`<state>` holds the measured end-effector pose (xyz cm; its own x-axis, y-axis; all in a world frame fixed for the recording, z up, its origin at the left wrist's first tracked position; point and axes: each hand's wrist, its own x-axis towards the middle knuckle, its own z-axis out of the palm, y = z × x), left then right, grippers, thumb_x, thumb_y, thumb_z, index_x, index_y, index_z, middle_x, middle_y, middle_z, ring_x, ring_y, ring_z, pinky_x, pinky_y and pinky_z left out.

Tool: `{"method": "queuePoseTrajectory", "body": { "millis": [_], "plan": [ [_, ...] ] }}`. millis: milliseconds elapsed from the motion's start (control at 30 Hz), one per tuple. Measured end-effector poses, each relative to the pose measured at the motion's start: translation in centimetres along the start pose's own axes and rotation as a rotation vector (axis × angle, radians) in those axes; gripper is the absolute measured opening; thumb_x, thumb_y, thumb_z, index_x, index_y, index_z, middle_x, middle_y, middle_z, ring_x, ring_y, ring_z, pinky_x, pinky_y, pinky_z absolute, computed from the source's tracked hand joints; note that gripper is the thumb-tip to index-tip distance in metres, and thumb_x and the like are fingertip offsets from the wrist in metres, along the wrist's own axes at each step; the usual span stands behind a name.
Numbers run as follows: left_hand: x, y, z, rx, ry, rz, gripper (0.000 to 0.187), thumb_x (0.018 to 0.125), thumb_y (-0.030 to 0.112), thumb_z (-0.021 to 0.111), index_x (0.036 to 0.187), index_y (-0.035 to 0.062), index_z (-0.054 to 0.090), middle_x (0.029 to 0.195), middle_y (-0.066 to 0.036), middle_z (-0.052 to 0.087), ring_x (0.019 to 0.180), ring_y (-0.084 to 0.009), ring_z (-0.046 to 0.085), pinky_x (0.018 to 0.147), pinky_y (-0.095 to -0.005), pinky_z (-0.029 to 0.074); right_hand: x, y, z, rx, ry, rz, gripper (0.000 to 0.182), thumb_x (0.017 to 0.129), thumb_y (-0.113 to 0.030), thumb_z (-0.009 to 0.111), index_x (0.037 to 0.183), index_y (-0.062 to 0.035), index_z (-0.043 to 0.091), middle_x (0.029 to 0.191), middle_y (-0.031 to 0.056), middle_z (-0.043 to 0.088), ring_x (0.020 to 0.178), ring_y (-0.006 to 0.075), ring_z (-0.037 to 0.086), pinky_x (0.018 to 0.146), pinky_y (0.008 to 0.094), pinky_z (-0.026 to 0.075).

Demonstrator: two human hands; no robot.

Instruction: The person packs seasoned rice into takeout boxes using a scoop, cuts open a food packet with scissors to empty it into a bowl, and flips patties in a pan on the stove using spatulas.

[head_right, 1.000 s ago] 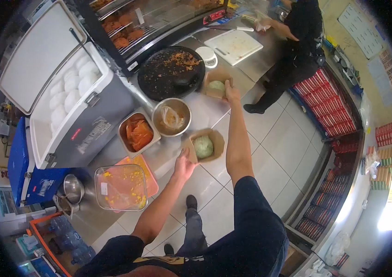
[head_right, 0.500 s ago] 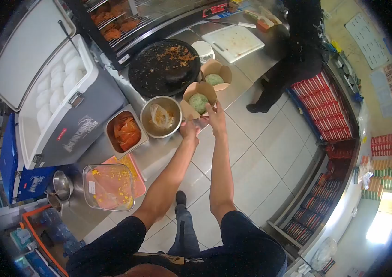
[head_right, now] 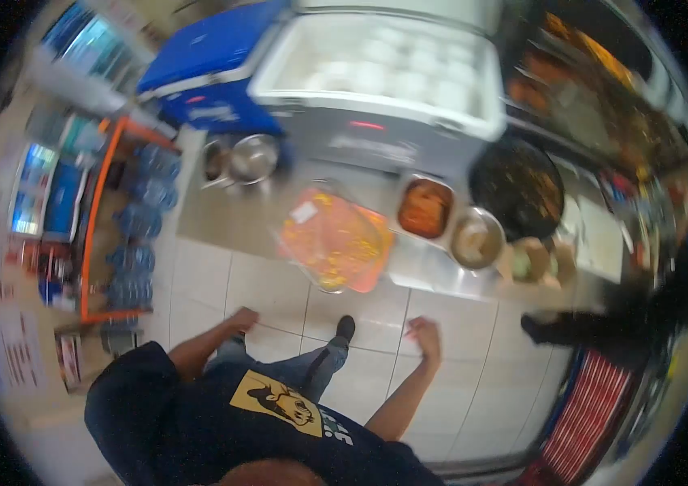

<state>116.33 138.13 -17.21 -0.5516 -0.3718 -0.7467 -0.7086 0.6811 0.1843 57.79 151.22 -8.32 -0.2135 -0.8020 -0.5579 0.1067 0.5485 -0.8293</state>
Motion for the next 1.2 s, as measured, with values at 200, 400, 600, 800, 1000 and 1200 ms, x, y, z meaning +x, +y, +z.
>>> {"method": "queuePoseTrajectory", "body": {
  "millis": [200,400,600,800,1000,1200],
  "plan": [
    [-24.2,-13.8,11.8,0.097,0.046,-0.763,0.059,0.085,0.06,0.056,0.087,0.0028,0.07,0.063,-0.013,0.065,0.059,-0.0241,0.066,0.059,-0.0346,0.055,-1.1,-13.9,26.7,-0.143,-0.564,0.087,0.03,0.092,-0.023,0.06,0.073,-0.0002,0.059,0.066,0.005,0.059,0.054,0.0114,0.054,0.055,0.0256,0.046],
    [-32.1,-17.5,13.6,-1.289,0.641,-1.353,0.067,0.076,0.066,0.063,0.054,0.0034,0.057,0.051,-0.007,0.053,0.044,-0.0174,0.051,0.041,-0.0364,0.042,1.3,-27.1,48.8,-0.025,-0.775,-0.187,0.027,0.096,-0.026,0.056,0.088,-0.0013,0.063,0.057,-0.0002,0.052,0.053,0.0079,0.052,0.047,0.0215,0.04],
    [-32.1,-38.9,10.9,-2.379,0.684,-0.791,0.097,0.071,0.09,0.031,0.106,0.0019,0.055,0.07,-0.007,0.05,0.054,-0.0137,0.039,0.048,-0.0242,0.032,8.3,-26.8,74.8,-0.286,-0.603,-0.522,0.032,0.095,-0.032,0.054,0.101,-0.0023,0.065,0.078,0.0054,0.063,0.073,0.0124,0.06,0.068,0.026,0.049],
    [-31.5,-53.3,-16.6,-2.916,0.242,0.636,0.11,0.071,0.09,0.024,0.146,0.0098,0.026,0.145,-0.028,0.031,0.13,-0.0375,0.037,0.108,-0.0512,0.025,9.1,-35.2,98.8,-0.607,-0.142,-1.199,0.046,0.095,-0.039,0.049,0.129,-0.0081,0.05,0.128,0.0162,0.053,0.108,0.0331,0.057,0.095,0.0371,0.043],
    [-38.4,-59.8,-35.8,-1.788,1.239,0.815,0.1,0.081,0.075,0.042,0.151,0.0129,0.006,0.151,-0.026,0.019,0.136,-0.0431,0.027,0.109,-0.054,0.025,31.7,-30.7,106.4,-0.649,-0.322,-0.249,0.078,0.091,-0.068,0.028,0.13,-0.0031,0.049,0.121,0.0208,0.057,0.102,0.0363,0.057,0.088,0.0521,0.043],
    [-22.4,-73.5,-24.7,-0.12,0.931,0.029,0.095,0.081,0.045,0.064,0.147,-0.0002,0.014,0.15,-0.024,0.023,0.141,-0.0348,0.019,0.111,-0.0477,0.025,34.2,-38.3,113.9,0.86,-0.862,0.079,0.09,0.083,-0.08,0.026,0.126,-0.0064,0.052,0.129,0.0214,0.053,0.116,0.0328,0.053,0.087,0.0611,0.038]
  ]
}}
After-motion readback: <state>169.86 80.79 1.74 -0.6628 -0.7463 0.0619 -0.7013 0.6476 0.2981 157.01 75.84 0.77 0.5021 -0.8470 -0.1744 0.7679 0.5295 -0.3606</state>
